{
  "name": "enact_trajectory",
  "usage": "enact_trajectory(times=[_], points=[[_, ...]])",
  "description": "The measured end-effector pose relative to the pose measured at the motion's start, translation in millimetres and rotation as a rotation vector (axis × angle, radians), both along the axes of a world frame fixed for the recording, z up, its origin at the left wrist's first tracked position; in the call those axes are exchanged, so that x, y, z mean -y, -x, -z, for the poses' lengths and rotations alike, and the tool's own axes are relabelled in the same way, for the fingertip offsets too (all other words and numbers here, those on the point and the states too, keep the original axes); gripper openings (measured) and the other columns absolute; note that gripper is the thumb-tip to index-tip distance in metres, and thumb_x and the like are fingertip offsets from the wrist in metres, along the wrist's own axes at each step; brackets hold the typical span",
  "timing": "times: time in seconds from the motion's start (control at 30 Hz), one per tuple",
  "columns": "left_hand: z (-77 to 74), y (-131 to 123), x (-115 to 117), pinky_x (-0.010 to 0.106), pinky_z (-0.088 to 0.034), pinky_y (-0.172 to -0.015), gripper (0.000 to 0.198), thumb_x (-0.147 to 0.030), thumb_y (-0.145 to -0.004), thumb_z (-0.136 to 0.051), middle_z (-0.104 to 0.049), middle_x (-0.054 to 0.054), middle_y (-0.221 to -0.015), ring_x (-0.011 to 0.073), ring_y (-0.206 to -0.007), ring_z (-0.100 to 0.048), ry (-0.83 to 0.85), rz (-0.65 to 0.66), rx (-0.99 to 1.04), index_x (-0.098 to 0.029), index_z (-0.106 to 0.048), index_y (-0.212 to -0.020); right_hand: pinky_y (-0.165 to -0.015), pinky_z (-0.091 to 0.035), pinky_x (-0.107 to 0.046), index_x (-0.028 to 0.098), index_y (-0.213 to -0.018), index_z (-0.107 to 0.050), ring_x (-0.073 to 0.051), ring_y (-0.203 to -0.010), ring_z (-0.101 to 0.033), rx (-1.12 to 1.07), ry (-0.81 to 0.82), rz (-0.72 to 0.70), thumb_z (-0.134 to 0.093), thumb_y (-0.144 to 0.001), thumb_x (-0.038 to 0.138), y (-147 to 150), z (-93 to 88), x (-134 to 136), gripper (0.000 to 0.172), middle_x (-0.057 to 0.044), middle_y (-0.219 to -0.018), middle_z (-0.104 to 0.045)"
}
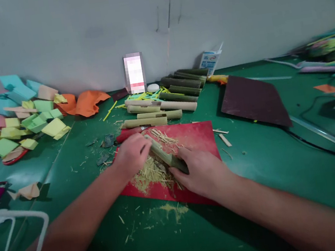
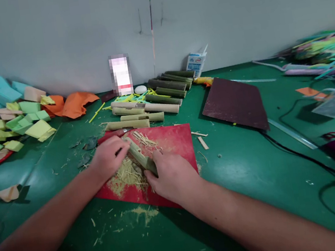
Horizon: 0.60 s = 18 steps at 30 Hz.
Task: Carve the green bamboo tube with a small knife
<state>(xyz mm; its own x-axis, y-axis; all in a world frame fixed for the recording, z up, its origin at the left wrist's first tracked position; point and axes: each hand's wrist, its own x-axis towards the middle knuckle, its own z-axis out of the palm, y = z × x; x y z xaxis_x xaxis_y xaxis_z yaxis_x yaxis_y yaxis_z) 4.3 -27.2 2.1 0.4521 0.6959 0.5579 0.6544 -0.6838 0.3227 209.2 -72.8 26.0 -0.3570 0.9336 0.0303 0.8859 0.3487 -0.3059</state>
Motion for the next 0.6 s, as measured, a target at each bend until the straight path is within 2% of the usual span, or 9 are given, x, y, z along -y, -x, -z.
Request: enact_trajectory(times=[0.07,0.3,0.43,0.53,0.6], points=[[0.6,1.0,-0.1,0.028,-0.046,-0.069,0.020,-0.021,-0.090,-0.046,-0.058,0.005,-0.074,0.0145,-0.072,-0.055,0.039,0.018,-0.020,-0.014,-0.063,-0.083,-0.050,-0.026,-0.027,0.020,-0.075,-0.048,-0.014,-0.059,-0.048,-0.002,0.008,-0.002,-0.051,-0.078,0.036,-0.3,0.1,0.0,0.017,-0.002,-0.069,-0.057],[0.1,2.4,-5.3,0.027,-0.045,-0.070,0.020,-0.022,-0.090,-0.046,-0.060,0.005,-0.076,0.0142,-0.073,-0.055,0.017,0.017,-0.022,-0.014,-0.063,-0.083,-0.049,-0.025,-0.027,0.020,-0.073,-0.048,-0.014,-0.057,-0.047,0.005,0.002,-0.002,-0.051,-0.079,0.037,0.5,-0.4,0.3,0.018,-0.001,-0.067,-0.055],[-1.5,1.1,-3.1,0.027,-0.045,-0.069,0.022,-0.023,-0.090,-0.046,-0.058,0.005,-0.072,0.0147,-0.071,-0.055,-0.015,-0.023,-0.028,-0.014,-0.063,-0.079,-0.049,-0.025,-0.027,0.020,-0.074,-0.048,-0.014,-0.057,-0.047,0.009,-0.004,-0.003,-0.051,-0.079,0.037,0.9,-0.8,-0.1,0.018,-0.002,-0.068,-0.056],[-0.5,1.4,-2.0,0.027,-0.046,-0.070,0.020,-0.022,-0.090,-0.046,-0.059,0.006,-0.076,0.0147,-0.074,-0.056,0.042,0.040,-0.045,-0.014,-0.064,-0.085,-0.050,-0.026,-0.027,0.020,-0.075,-0.049,-0.014,-0.058,-0.049,0.014,-0.006,-0.014,-0.051,-0.079,0.036,0.9,-1.6,0.8,0.017,-0.002,-0.068,-0.057],[0.8,3.5,-3.7,0.028,-0.046,-0.071,0.019,-0.021,-0.089,-0.047,-0.060,0.006,-0.076,0.0148,-0.074,-0.056,0.015,0.017,-0.003,-0.014,-0.063,-0.083,-0.051,-0.027,-0.027,0.019,-0.076,-0.049,-0.015,-0.059,-0.050,0.022,-0.016,-0.014,-0.050,-0.080,0.035,0.5,-2.1,1.5,0.017,-0.003,-0.070,-0.058]])
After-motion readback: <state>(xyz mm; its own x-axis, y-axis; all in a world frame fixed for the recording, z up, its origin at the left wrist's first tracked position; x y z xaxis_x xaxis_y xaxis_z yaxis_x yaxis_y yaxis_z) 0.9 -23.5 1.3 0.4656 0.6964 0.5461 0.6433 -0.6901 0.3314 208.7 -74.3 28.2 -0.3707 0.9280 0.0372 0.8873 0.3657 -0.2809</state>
